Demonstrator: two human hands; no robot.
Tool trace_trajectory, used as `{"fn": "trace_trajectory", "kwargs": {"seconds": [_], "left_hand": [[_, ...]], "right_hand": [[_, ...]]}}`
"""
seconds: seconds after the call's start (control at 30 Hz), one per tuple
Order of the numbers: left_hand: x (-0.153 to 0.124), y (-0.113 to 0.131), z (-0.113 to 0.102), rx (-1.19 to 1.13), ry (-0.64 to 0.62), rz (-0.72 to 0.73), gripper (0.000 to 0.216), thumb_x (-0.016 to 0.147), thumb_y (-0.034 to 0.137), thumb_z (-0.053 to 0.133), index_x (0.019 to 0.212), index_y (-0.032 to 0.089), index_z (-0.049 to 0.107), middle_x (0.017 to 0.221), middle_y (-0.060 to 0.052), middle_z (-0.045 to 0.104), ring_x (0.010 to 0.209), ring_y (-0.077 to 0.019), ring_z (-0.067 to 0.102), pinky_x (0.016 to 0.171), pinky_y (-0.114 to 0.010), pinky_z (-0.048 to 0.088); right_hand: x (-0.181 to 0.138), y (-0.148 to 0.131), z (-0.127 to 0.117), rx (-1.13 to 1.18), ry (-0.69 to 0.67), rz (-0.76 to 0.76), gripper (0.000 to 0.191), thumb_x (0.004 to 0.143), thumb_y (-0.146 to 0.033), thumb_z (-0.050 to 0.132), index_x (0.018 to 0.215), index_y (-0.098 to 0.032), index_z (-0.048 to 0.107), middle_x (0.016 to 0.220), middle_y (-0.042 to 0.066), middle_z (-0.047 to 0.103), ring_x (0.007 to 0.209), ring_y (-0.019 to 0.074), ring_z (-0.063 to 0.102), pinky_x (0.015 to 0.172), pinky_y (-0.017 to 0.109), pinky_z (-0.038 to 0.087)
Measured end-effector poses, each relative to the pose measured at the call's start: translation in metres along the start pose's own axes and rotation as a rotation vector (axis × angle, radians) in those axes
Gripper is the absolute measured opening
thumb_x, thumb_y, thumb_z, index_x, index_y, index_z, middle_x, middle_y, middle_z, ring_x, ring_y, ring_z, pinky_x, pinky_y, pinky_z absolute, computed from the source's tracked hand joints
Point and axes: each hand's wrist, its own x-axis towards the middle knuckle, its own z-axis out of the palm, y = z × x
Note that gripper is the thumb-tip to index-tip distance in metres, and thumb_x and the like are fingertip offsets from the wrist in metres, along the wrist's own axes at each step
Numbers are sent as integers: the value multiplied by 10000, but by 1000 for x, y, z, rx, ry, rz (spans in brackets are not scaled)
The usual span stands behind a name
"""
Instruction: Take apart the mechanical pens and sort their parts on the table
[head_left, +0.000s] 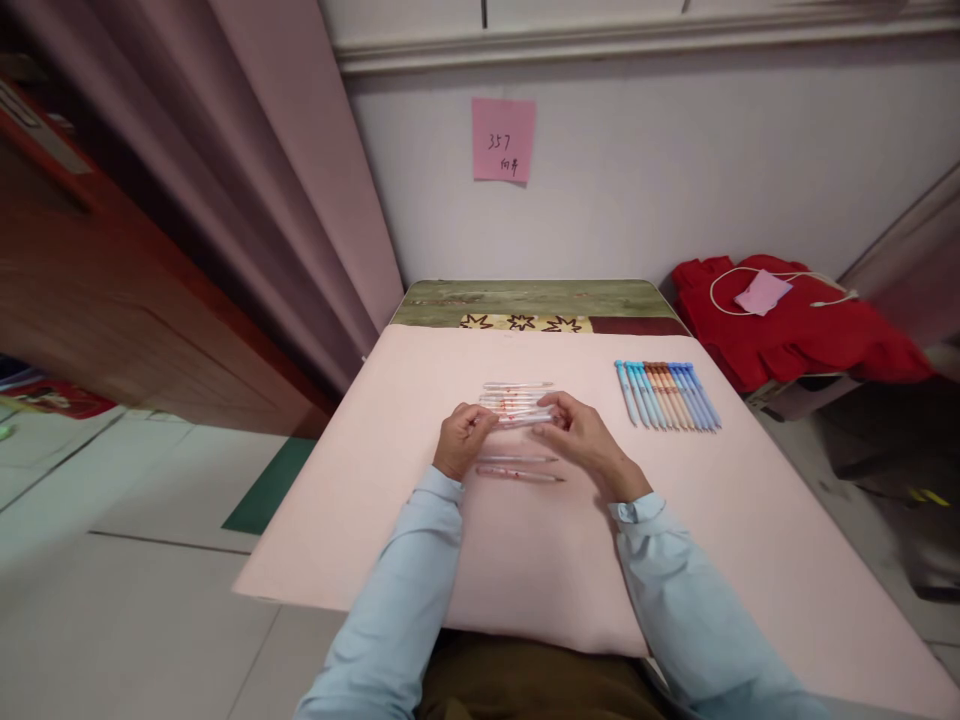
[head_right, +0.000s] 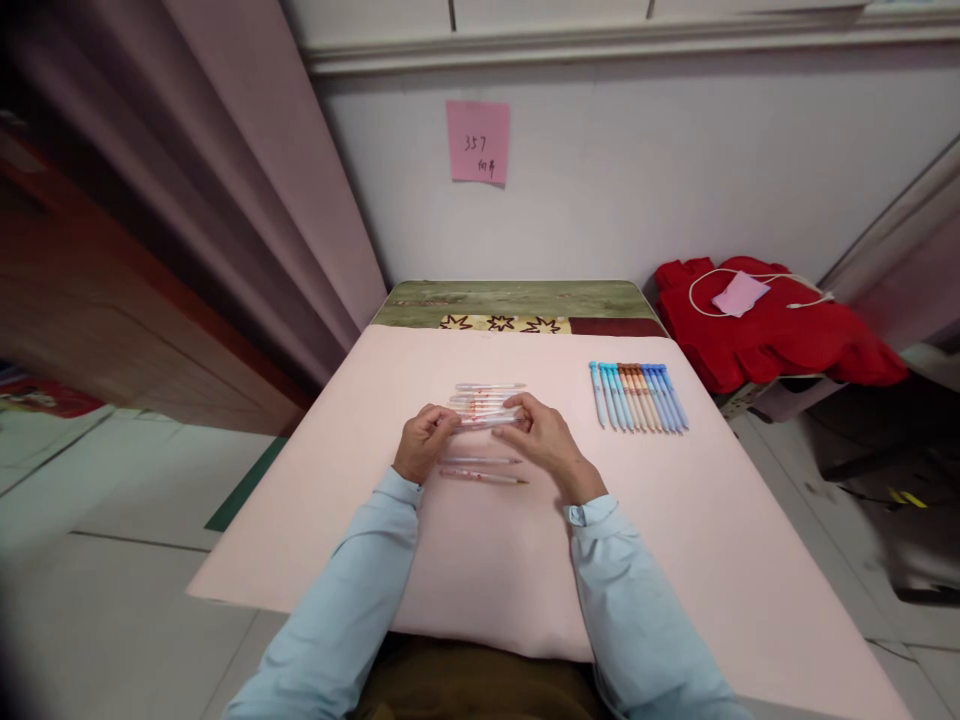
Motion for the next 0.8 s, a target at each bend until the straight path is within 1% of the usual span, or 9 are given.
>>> {"fn": "trace_trajectory", "kwargs": {"seconds": [0.13,0.23,0.33,0.37,0.43,0.5,0.6,0.7,0.8], "left_hand": [[0,1,0,-7,-9,6,215,881,383,615,789,217,716,755,-20,638,756,-163,585,710,-293,465],[0,3,-1,-9,-3,7,210,879,384,620,799,220,724,758,-23,643,757,-167,588,710,-301,467],[0,3,0,-8,-3,9,220,884,394,616,800,224,728,764,-26,657,768,-172,594,723,-309,478],[0,3,0,-8,-6,10,224,885,399,616,799,225,728,767,-28,663,776,-174,597,728,-312,481],[0,2,0,-9,-14,14,229,886,403,617,797,225,729,771,-29,673,789,-178,602,736,-314,485],[0,1,1,-8,-15,20,224,887,399,619,799,227,731,771,-29,677,789,-179,603,733,-314,485],[0,-1,1,-9,-3,30,208,888,381,620,803,231,736,768,-27,676,782,-178,602,723,-312,483],[0,0,0,-6,-7,30,198,887,374,625,808,233,741,764,-26,675,791,-180,604,725,-311,482],[0,1,0,-6,-15,25,197,886,376,627,810,234,741,774,-26,680,803,-181,605,734,-312,482]], "right_hand": [[1,1,-1,-37,-65,63,419,922,-513,494,691,-189,622,546,-22,484,539,123,425,529,252,321],[1,0,-2,33,-6,1,280,819,-475,659,843,-197,635,666,-24,559,604,126,467,554,240,346],[0,-3,-3,45,6,-23,331,788,-470,699,988,-213,641,734,-26,599,633,130,495,591,242,381],[0,-3,-3,22,-16,-5,299,832,-490,646,930,-207,654,687,-27,582,607,130,487,588,248,380],[0,-3,-3,-21,-63,36,400,923,-518,502,729,-195,637,573,-24,515,548,128,451,567,259,362],[0,-2,-3,-24,-75,48,457,931,-523,481,630,-194,586,537,-22,476,527,123,422,543,260,339],[0,-3,-2,41,-21,3,293,825,-492,648,817,-200,628,646,-28,538,577,120,435,536,242,337],[0,-3,-2,47,2,-19,345,802,-486,680,1005,-209,640,704,-32,565,608,124,455,548,235,349],[1,0,-1,-8,-65,20,381,912,-519,513,773,-190,645,570,-28,486,554,126,425,534,246,332]]}}
